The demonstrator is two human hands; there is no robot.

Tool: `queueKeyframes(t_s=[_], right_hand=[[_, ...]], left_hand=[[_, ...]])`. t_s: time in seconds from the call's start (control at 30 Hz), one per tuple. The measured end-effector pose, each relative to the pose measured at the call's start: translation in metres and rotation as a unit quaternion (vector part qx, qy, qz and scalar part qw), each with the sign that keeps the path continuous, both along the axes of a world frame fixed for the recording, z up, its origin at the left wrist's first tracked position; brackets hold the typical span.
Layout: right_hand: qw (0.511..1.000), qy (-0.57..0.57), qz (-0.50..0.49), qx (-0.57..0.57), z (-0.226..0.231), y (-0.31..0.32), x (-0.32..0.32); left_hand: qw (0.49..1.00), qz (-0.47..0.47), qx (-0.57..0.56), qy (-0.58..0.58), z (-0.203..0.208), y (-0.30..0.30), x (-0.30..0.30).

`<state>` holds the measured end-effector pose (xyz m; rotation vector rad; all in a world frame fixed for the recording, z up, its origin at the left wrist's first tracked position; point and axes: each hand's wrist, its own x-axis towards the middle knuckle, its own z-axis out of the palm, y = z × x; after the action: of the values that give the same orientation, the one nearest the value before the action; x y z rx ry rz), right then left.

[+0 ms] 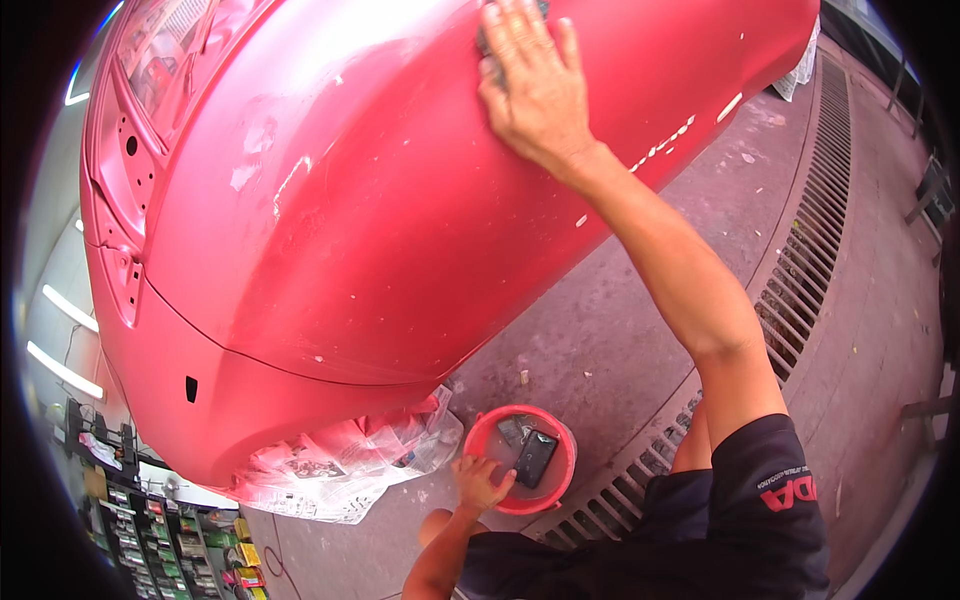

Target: The person kneels on the floor and uses a sanding block to sand the surface of a red car bumper. They repeatedly dip the sanding block into a red bucket of water and continue sanding different sections of the bumper.

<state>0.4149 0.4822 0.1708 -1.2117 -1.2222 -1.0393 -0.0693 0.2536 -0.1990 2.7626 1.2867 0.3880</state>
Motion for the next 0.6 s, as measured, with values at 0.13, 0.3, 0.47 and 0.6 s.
queueKeyframes(t_s=[0.13, 0.3, 0.47, 0.6], right_hand=[[0.998, -0.027, 0.06, -0.021, -0.008, -0.001, -0.018], [0.996, 0.091, 0.007, 0.024, 0.005, -0.001, 0.01], [0.997, 0.045, 0.058, 0.002, -0.009, -0.001, -0.042], [0.994, 0.106, 0.02, 0.025, -0.003, 0.01, -0.01]], left_hand=[[1.0, 0.0, 0.011, 0.003, 0.002, -0.004, -0.006], [1.0, -0.005, 0.009, 0.001, -0.002, 0.0, -0.006], [1.0, -0.002, 0.002, 0.002, -0.002, 0.003, -0.006], [1.0, 0.0, 0.002, -0.006, -0.005, 0.0, -0.008]])
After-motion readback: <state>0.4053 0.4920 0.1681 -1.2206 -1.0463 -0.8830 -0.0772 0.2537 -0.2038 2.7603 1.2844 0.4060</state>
